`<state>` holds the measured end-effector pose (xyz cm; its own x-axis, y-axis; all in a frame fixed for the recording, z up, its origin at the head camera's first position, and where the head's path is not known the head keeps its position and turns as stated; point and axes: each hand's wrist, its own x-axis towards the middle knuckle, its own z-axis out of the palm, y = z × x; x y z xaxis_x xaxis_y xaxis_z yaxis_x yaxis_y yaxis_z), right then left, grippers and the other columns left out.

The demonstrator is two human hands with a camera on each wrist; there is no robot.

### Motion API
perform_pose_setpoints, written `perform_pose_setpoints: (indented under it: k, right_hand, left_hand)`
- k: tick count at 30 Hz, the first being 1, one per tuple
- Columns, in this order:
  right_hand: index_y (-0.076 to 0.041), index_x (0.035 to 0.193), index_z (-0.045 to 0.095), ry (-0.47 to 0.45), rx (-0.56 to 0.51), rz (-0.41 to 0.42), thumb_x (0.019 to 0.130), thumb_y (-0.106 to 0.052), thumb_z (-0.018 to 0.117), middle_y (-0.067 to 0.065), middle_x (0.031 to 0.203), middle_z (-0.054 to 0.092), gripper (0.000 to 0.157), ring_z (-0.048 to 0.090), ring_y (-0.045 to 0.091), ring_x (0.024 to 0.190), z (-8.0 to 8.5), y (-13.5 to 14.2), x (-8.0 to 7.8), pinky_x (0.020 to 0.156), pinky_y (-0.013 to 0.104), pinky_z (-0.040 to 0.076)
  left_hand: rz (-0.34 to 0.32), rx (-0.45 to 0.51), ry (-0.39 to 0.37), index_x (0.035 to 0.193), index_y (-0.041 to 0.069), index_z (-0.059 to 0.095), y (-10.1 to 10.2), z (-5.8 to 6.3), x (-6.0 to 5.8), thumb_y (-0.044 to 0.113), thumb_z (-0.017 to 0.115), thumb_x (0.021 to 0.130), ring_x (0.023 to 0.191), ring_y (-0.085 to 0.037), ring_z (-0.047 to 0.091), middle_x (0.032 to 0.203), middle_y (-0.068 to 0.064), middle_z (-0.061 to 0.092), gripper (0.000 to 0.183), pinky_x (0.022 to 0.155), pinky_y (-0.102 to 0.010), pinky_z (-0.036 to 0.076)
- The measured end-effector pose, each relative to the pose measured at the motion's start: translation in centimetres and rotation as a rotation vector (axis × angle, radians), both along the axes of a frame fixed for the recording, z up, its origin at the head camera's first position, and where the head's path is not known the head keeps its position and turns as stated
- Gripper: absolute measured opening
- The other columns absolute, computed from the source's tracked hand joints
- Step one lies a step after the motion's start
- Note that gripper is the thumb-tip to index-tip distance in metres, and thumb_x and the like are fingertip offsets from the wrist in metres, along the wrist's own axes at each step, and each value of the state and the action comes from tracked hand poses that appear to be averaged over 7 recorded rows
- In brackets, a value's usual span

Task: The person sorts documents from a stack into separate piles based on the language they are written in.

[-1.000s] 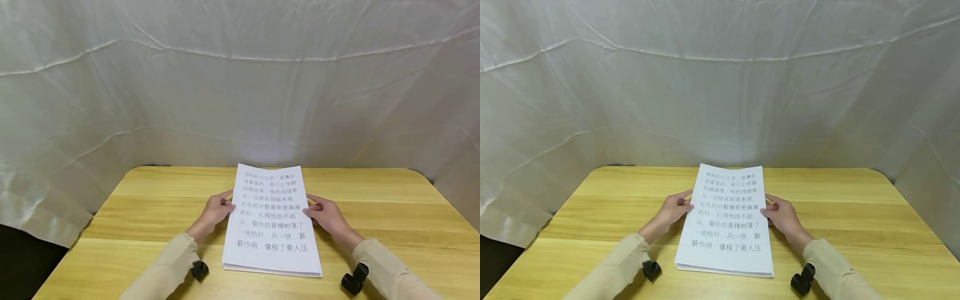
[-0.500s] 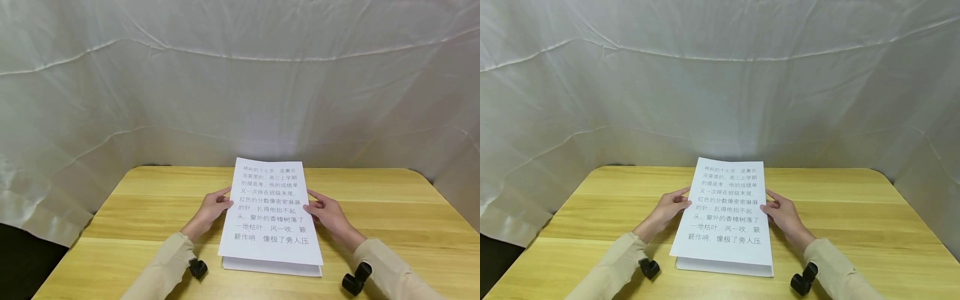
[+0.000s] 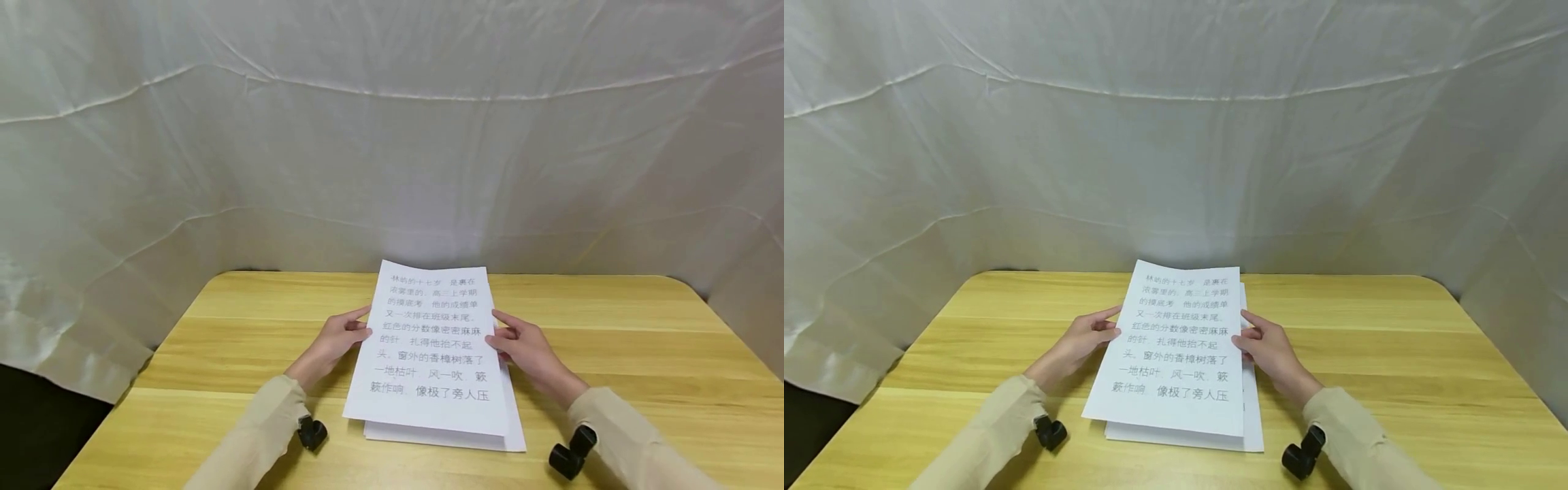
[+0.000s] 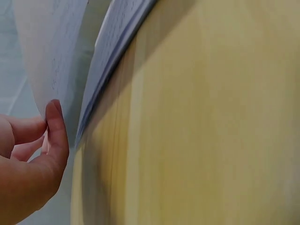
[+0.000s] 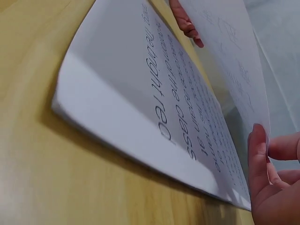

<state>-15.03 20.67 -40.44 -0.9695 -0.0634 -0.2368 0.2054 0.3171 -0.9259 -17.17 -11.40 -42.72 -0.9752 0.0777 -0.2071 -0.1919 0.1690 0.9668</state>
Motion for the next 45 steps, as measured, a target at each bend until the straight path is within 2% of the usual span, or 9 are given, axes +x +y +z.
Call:
perform_pose_setpoints:
  k: [8, 15, 28, 36, 45]
  right_hand:
    - [-0.001, 0.149, 0.033, -0.039, 0.04, -0.014, 0.093, -0.006, 0.062, 0.016, 0.108, 0.054, 0.064, 0.053, 0.021, 0.085, 0.7, 0.1, -0.2, 0.07, 0.026, 0.05]
    - [0.001, 0.149, 0.032, -0.05, 0.059, 0.014, 0.092, -0.002, 0.062, 0.012, 0.097, 0.054, 0.064, 0.055, 0.019, 0.076, 1.0, 0.0, -0.5, 0.07, 0.027, 0.051]
    - [-0.003, 0.149, 0.035, -0.034, 0.074, 0.012, 0.09, -0.001, 0.064, 0.011, 0.097, 0.057, 0.065, 0.057, 0.018, 0.077, 1.0, 0.0, -0.8, 0.071, 0.028, 0.054]
    - [-0.005, 0.148, 0.038, -0.061, 0.079, -0.017, 0.089, -0.001, 0.065, 0.011, 0.096, 0.058, 0.064, 0.059, 0.018, 0.075, 1.4, -0.3, -0.8, 0.069, 0.028, 0.054]
    - [-0.005, 0.147, 0.039, -0.07, 0.069, -0.005, 0.088, 0.0, 0.065, 0.01, 0.096, 0.06, 0.064, 0.061, 0.017, 0.074, 1.3, -0.1, -1.0, 0.067, 0.028, 0.055]
  left_hand:
    - [-0.013, 0.03, -0.048, 0.142, 0.004, 0.048, 0.1, 0.0, -0.1, -0.006, 0.058, 0.092, 0.092, -0.023, 0.053, 0.105, -0.016, 0.057, 0.052, 0.08, -0.029, 0.051]
    - [-0.009, 0.04, -0.067, 0.143, 0.004, 0.045, -0.1, -0.3, -0.1, -0.006, 0.057, 0.092, 0.093, -0.023, 0.055, 0.108, -0.017, 0.057, 0.053, 0.083, -0.031, 0.051]
    - [-0.03, 0.042, -0.063, 0.145, 0.003, 0.042, 0.0, -0.3, 0.1, -0.007, 0.055, 0.093, 0.091, -0.021, 0.058, 0.111, -0.019, 0.056, 0.054, 0.082, -0.03, 0.052]
    - [-0.06, 0.061, -0.073, 0.146, 0.0, 0.037, -0.2, 0.1, 0.2, -0.008, 0.052, 0.094, 0.093, -0.02, 0.06, 0.114, -0.021, 0.055, 0.055, 0.085, -0.031, 0.052]
    - [-0.056, 0.01, -0.094, 0.148, 0.003, 0.036, -0.2, 0.4, 0.2, -0.005, 0.053, 0.095, 0.096, -0.021, 0.058, 0.116, -0.019, 0.055, 0.056, 0.084, -0.029, 0.05]
